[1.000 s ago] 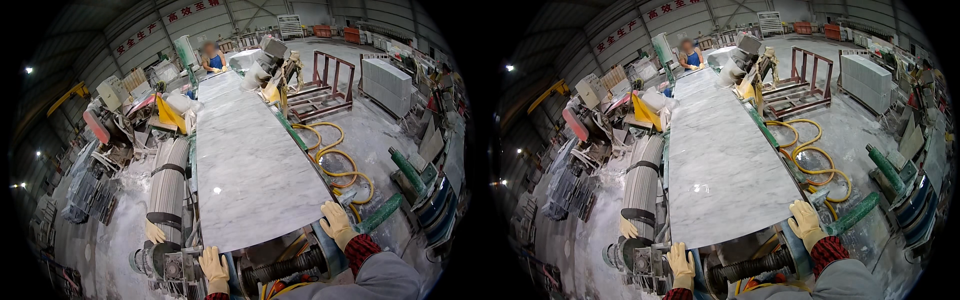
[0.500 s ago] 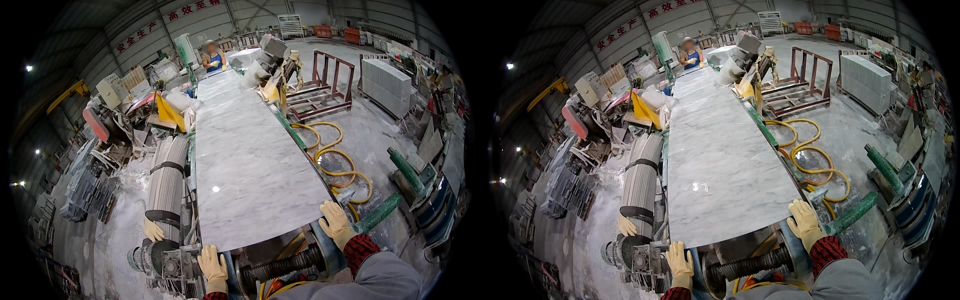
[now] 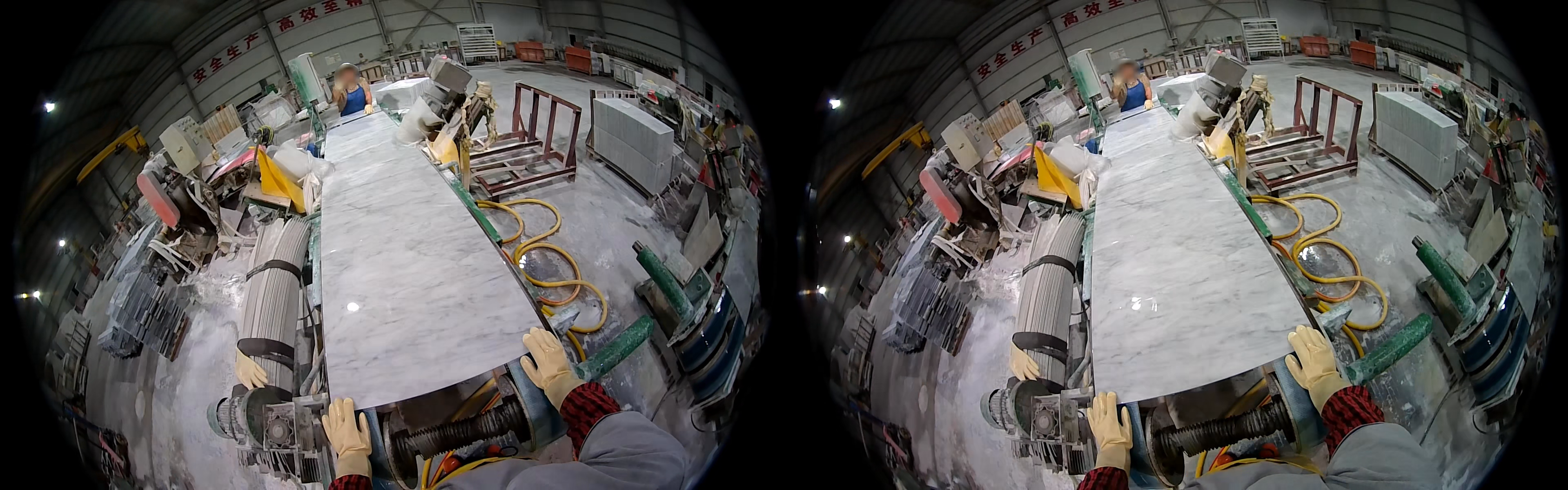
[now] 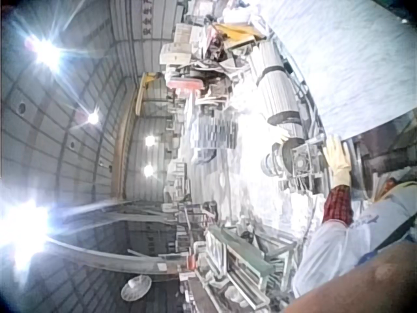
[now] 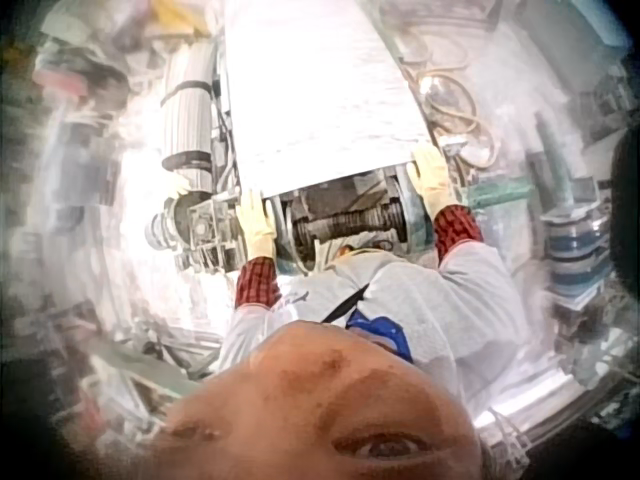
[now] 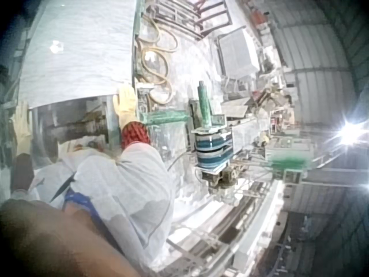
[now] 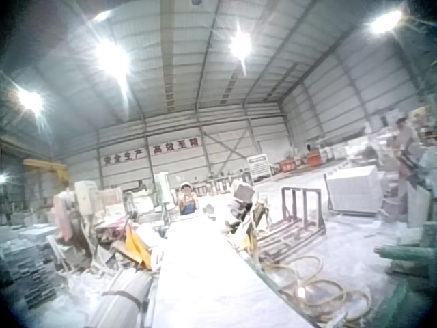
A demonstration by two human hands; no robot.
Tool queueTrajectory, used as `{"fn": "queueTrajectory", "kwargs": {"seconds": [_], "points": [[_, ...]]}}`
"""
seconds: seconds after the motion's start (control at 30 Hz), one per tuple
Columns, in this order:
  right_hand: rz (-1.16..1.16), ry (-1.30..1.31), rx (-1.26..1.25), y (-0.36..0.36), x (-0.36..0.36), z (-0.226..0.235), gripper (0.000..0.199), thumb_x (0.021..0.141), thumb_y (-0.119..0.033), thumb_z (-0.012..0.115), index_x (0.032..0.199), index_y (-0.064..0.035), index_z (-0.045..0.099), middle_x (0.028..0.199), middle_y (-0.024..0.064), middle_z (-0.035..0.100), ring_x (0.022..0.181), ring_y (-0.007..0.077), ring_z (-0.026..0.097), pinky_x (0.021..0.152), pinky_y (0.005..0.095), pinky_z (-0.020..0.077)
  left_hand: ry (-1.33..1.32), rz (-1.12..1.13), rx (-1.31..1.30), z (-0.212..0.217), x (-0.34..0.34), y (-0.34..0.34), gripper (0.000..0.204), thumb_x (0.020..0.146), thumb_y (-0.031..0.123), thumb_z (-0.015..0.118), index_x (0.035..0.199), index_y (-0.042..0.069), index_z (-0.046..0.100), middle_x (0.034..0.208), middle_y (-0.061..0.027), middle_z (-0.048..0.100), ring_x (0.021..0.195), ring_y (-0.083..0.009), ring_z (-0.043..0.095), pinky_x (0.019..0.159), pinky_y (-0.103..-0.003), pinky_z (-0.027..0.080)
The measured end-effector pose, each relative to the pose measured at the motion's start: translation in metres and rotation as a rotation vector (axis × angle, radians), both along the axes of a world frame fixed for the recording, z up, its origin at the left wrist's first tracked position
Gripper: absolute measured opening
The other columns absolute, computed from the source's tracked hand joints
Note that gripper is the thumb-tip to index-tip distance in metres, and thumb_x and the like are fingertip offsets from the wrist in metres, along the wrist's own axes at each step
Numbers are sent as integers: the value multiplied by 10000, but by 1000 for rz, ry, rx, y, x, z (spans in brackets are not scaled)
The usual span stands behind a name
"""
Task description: The person guides a large marble slab through a conveyor-based polishing machine. They wear gloves and use both hands to keep the slab aligned as it moves through the machinery. The person repeatedly handles the slab, feeding it into the machine and retrieving it after processing.
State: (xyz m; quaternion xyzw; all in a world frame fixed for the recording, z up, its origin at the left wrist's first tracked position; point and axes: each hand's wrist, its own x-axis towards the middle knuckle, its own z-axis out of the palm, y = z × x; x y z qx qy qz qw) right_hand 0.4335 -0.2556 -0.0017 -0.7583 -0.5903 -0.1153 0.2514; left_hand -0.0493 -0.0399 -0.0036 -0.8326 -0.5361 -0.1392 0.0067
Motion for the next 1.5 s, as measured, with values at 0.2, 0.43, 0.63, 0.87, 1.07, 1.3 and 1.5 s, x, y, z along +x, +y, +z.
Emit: {"fn": "queueTrajectory", "kwargs": {"seconds": [0.2, 0.43, 0.63, 0.87, 1.07, 1.3, 1.5], "points": [[-10, -10, 5, -2, -3, 1, 554, 894, -228, 794, 1381, -19, 633, 1470, 263, 615, 1369, 482, 554, 1212, 561, 428, -8, 2, -40, 10, 1, -4, 525, 1089, 354, 633, 1550, 110, 571, 1665, -204, 527, 1561, -409, 451, 1319, -590, 275], [-15, 43, -33, -5, -8, 13, 540, 905, -225, 791, 1380, -16, 640, 1464, 276, 626, 1381, 490, 558, 1228, 564, 418, -34, -3, -7, 2, -1, -6, 526, 1089, 348, 630, 1554, 106, 576, 1664, -207, 529, 1558, -419, 454, 1322, -590, 274], [28, -108, 29, 0, 2, 10, 494, 844, -249, 803, 1267, -36, 661, 1358, 219, 649, 1274, 427, 582, 1174, 546, 436, -34, -13, -2, 3, -2, -7, 518, 1080, 335, 644, 1538, 103, 574, 1654, -199, 533, 1541, -430, 459, 1308, -610, 287], [47, 33, -143, 10, 2, 29, 526, 860, -270, 770, 1318, -36, 666, 1383, 211, 647, 1339, 415, 571, 1204, 553, 416, -19, -11, -14, 8, -3, -12, 499, 1082, 326, 637, 1524, 104, 575, 1650, -209, 524, 1535, -429, 457, 1295, -617, 300], [67, 4, -26, 3, 7, 4, 625, 896, -286, 755, 1458, -44, 625, 1540, 239, 587, 1460, 440, 511, 1274, 548, 370, 30, 18, -45, 9, -3, -15, 506, 1091, 336, 615, 1532, 95, 552, 1667, -243, 506, 1568, -429, 440, 1316, -588, 274], [49, -8, -47, 0, 10, -7, 636, 905, -300, 768, 1471, -51, 623, 1556, 244, 586, 1463, 458, 521, 1278, 556, 374, 40, -9, -14, 4, -5, -14, 505, 1083, 315, 624, 1526, 82, 551, 1632, -262, 525, 1545, -447, 452, 1304, -598, 281], [60, 15, -37, -3, 3, 6, 599, 920, -303, 771, 1449, -58, 635, 1532, 245, 596, 1446, 460, 530, 1263, 557, 390, 49, 3, -24, 4, -7, -17, 525, 1081, 302, 626, 1545, 74, 537, 1628, -256, 526, 1547, -439, 442, 1306, -597, 278]]}}
